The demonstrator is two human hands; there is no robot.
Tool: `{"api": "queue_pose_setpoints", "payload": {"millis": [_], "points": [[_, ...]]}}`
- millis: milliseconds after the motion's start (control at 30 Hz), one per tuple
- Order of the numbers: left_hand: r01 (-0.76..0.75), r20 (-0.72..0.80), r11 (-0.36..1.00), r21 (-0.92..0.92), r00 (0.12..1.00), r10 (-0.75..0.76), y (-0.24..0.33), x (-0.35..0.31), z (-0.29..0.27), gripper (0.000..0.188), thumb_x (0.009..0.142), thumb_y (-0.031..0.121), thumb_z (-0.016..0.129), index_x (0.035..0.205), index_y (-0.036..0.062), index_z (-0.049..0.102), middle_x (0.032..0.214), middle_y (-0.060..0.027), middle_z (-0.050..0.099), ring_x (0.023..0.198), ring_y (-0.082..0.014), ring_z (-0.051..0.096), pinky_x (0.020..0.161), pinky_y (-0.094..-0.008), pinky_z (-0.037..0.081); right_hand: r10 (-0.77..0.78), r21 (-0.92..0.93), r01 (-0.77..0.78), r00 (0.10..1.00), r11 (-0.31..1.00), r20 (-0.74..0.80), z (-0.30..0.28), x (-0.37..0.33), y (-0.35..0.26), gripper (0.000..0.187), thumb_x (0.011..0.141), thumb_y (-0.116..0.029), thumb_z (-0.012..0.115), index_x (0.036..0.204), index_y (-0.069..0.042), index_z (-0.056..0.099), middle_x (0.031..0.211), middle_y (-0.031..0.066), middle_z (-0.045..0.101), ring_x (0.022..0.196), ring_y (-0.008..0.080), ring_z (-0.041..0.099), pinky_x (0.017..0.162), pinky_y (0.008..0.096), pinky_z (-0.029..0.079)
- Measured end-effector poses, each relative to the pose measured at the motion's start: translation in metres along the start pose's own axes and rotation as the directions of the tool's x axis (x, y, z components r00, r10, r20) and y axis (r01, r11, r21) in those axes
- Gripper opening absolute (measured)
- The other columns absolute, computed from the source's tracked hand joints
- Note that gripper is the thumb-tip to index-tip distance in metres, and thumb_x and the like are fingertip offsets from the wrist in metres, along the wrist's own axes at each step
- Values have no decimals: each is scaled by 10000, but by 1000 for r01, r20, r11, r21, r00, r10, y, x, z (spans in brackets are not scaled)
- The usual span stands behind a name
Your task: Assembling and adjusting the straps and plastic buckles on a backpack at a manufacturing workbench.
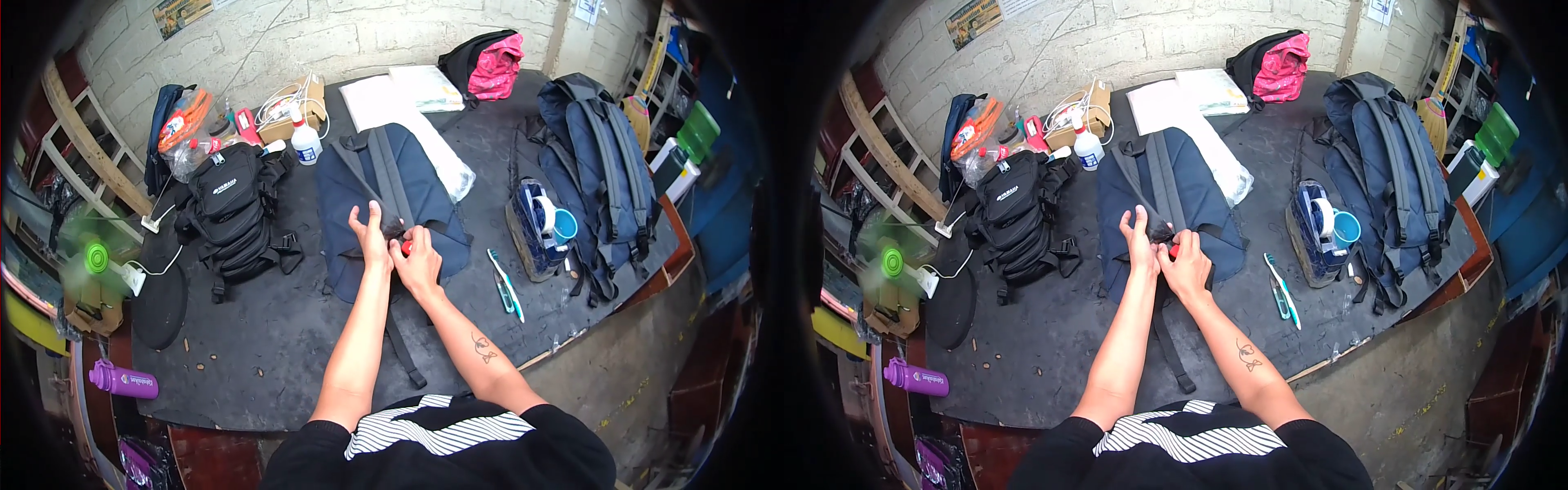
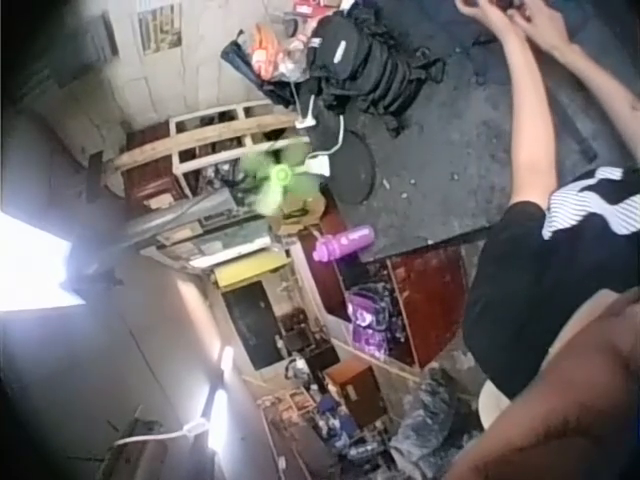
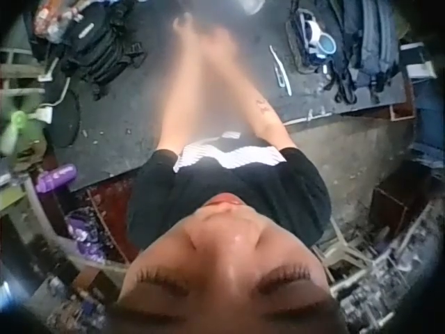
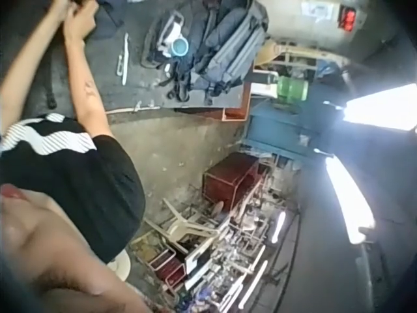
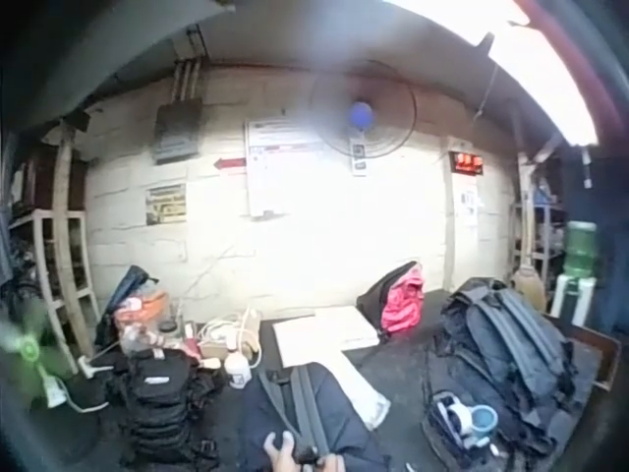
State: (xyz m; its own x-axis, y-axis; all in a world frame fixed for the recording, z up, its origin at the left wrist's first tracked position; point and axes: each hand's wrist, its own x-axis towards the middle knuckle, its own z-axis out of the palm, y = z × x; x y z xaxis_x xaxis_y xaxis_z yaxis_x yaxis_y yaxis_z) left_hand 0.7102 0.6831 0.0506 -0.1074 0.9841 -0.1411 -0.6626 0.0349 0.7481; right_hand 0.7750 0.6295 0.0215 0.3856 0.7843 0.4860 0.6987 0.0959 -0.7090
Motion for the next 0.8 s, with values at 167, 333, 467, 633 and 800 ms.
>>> {"api": "queue_pose_setpoints", "payload": {"millis": [167, 333, 467, 633, 800], "points": [[-142, 117, 986, 89, 984, 131, -28, 15, -26, 605, 900, 394, 556, 1332, 119, 232, 1004, -143, 515, 727, -223, 605, 606, -311, 510, 9, -5, -9, 1000, 1000, 11, 11, -4, 7, 296, 729, -251, 675, 871, -81, 479, 840, 85, 532, 661, 325, 598, 560, 439, 464], [-53, 51, 997, 61, 997, 50, -26, 9, -23, 594, 907, 427, 529, 1311, 87, 256, 966, -116, 530, 724, -221, 599, 624, -323, 513, 9, 31, -8, 1000, 999, -10, 16, -4, 11, 303, 726, -258, 681, 870, -79, 483, 843, 82, 538, 657, 322, 598, 563, 436, 466], [-61, 3, 994, 94, 998, 61, -23, 6, -20, 548, 918, 427, 506, 1286, 78, 297, 1031, -117, 498, 738, -216, 577, 635, -342, 518, 16, 58, -15, 1000, 998, -11, 17, -2, 13, 272, 718, -215, 660, 864, -73, 480, 832, 90, 541, 656, 330, 594, 566, 438, 464], [-49, -33, 996, 74, 998, 51, -20, 3, -19, 479, 925, 412, 497, 1234, 78, 347, 1060, -105, 465, 783, -210, 553, 644, -360, 523, 18, 60, -17, 1000, 998, -18, 19, -3, 14, 247, 701, -175, 637, 854, -68, 474, 829, 100, 542, 653, 340, 589, 565, 440, 460], [-49, -38, 997, 65, 998, 52, -22, 4, -19, 453, 926, 406, 499, 1206, 77, 363, 1058, -93, 455, 785, -205, 546, 644, -362, 525, 16, 45, -15, 1000, 999, -7, 18, -3, 12, 258, 701, -181, 648, 851, -66, 472, 814, 105, 539, 647, 339, 589, 562, 444, 458]]}}
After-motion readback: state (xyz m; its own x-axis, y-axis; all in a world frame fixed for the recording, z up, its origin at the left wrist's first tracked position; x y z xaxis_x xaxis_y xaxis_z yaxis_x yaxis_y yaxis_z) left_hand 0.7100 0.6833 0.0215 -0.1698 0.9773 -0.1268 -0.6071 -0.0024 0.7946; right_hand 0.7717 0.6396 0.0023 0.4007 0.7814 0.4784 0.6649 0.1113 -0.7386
